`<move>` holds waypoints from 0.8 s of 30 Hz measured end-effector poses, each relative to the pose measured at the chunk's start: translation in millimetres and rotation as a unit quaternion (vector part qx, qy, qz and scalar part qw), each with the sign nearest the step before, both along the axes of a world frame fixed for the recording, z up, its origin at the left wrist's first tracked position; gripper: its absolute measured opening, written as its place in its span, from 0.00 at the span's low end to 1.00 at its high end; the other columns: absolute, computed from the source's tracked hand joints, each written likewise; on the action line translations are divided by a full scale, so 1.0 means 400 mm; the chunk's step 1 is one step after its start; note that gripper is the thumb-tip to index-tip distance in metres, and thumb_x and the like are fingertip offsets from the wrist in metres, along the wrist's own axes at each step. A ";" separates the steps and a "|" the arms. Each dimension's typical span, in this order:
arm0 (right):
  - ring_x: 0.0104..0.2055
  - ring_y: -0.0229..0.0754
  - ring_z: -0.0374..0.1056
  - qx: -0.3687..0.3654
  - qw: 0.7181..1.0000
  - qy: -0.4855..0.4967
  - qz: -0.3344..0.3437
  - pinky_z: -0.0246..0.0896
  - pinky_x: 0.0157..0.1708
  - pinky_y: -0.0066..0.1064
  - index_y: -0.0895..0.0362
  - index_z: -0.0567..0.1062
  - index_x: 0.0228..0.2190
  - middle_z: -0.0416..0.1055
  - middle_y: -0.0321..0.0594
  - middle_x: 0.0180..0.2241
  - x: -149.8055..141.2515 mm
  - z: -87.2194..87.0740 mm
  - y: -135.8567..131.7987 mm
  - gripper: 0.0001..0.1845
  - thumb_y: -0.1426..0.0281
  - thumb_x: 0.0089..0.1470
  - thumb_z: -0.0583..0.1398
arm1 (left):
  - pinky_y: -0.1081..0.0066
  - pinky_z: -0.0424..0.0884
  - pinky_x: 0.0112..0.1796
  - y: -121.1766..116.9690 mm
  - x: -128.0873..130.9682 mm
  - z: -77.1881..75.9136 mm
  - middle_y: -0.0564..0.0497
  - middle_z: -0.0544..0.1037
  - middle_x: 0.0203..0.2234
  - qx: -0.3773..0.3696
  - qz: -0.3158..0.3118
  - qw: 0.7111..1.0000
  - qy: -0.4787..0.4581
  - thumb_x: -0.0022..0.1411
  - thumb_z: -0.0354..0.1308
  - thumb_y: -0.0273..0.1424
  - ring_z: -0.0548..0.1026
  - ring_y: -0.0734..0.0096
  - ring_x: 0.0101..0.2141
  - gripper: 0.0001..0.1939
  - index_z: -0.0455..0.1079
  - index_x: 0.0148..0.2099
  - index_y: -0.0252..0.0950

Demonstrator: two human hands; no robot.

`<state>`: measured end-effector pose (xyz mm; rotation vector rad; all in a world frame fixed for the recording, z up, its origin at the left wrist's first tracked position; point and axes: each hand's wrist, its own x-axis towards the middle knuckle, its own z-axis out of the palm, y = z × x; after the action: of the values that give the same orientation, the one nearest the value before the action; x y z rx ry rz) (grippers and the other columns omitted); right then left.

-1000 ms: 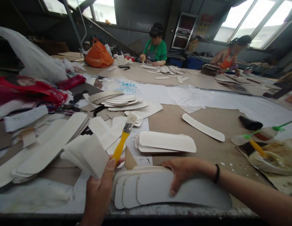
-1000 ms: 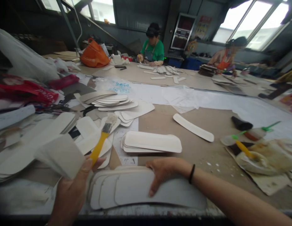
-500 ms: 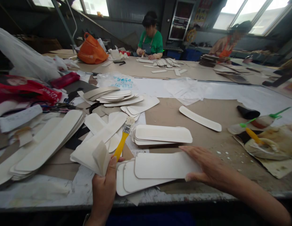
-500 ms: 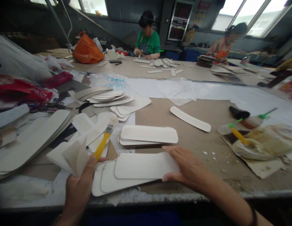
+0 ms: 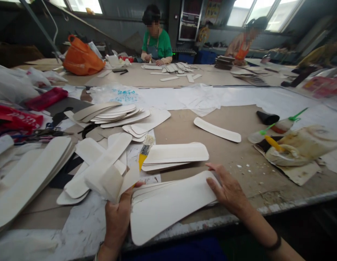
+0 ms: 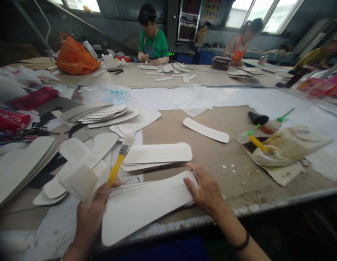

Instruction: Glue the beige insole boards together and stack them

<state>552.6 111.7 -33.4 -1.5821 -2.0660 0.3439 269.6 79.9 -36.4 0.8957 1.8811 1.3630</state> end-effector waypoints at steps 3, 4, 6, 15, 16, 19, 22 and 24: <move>0.39 0.47 0.66 -0.026 0.996 0.001 -0.080 0.60 0.41 0.39 0.56 0.70 0.34 0.69 0.46 0.35 -0.011 -0.007 -0.001 0.16 0.62 0.58 0.47 | 0.63 0.60 0.53 0.008 0.006 0.003 0.52 0.80 0.32 -0.014 0.012 1.000 -0.024 0.48 0.58 0.42 0.73 0.58 0.43 0.13 0.76 0.29 0.38; 0.38 0.46 0.66 -0.034 0.995 0.014 -0.092 0.60 0.41 0.38 0.56 0.70 0.32 0.70 0.45 0.34 -0.013 -0.009 -0.001 0.15 0.62 0.58 0.47 | 0.62 0.60 0.53 0.009 0.007 0.006 0.52 0.80 0.32 -0.021 0.016 0.999 -0.035 0.47 0.59 0.41 0.73 0.59 0.43 0.12 0.76 0.29 0.39; 0.39 0.46 0.66 -0.053 0.992 0.058 -0.103 0.59 0.42 0.36 0.56 0.71 0.31 0.71 0.44 0.33 -0.012 -0.010 0.000 0.15 0.61 0.56 0.49 | 0.61 0.62 0.52 0.008 0.003 0.011 0.53 0.80 0.33 -0.034 0.026 0.998 -0.050 0.47 0.61 0.39 0.73 0.58 0.43 0.10 0.76 0.30 0.39; 0.36 0.48 0.67 -0.142 0.952 0.184 -0.197 0.60 0.34 0.34 0.59 0.73 0.38 0.73 0.45 0.35 -0.024 0.011 -0.011 0.22 0.58 0.51 0.49 | 0.60 0.60 0.53 -0.033 0.024 0.030 0.51 0.80 0.34 -0.008 0.055 0.998 -0.031 0.50 0.59 0.45 0.73 0.61 0.43 0.17 0.76 0.34 0.37; 0.37 0.48 0.67 -0.133 0.950 0.192 -0.207 0.60 0.35 0.35 0.59 0.72 0.38 0.73 0.45 0.35 -0.036 0.011 -0.015 0.23 0.58 0.52 0.48 | 0.59 0.60 0.53 -0.034 0.032 0.030 0.50 0.80 0.33 -0.013 0.048 0.999 -0.016 0.51 0.58 0.46 0.73 0.60 0.43 0.17 0.76 0.33 0.36; 0.39 0.47 0.67 -0.135 0.936 0.267 -0.188 0.60 0.38 0.35 0.58 0.71 0.41 0.73 0.45 0.38 -0.054 0.011 -0.023 0.23 0.55 0.55 0.47 | 0.58 0.59 0.54 -0.034 0.045 0.026 0.49 0.79 0.33 -0.022 0.060 0.998 0.023 0.51 0.57 0.44 0.72 0.57 0.44 0.17 0.76 0.30 0.36; 0.42 0.47 0.67 -0.160 0.907 0.361 -0.146 0.60 0.42 0.35 0.59 0.71 0.40 0.73 0.46 0.41 -0.038 0.005 -0.019 0.27 0.51 0.56 0.46 | 0.58 0.58 0.55 -0.035 0.038 0.017 0.49 0.78 0.38 -0.038 0.090 0.995 0.036 0.48 0.60 0.40 0.69 0.55 0.48 0.14 0.75 0.32 0.36; 0.44 0.48 0.67 -0.160 0.905 0.368 -0.140 0.59 0.44 0.37 0.60 0.72 0.40 0.72 0.48 0.41 -0.026 -0.006 -0.019 0.31 0.49 0.55 0.45 | 0.58 0.57 0.55 -0.037 0.034 0.011 0.49 0.77 0.42 -0.027 0.087 0.995 0.051 0.47 0.60 0.39 0.68 0.55 0.50 0.14 0.75 0.35 0.36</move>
<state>542.3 104.2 -35.8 -1.5633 -1.2261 1.0328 283.2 65.0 -32.0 0.8022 2.1056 1.3838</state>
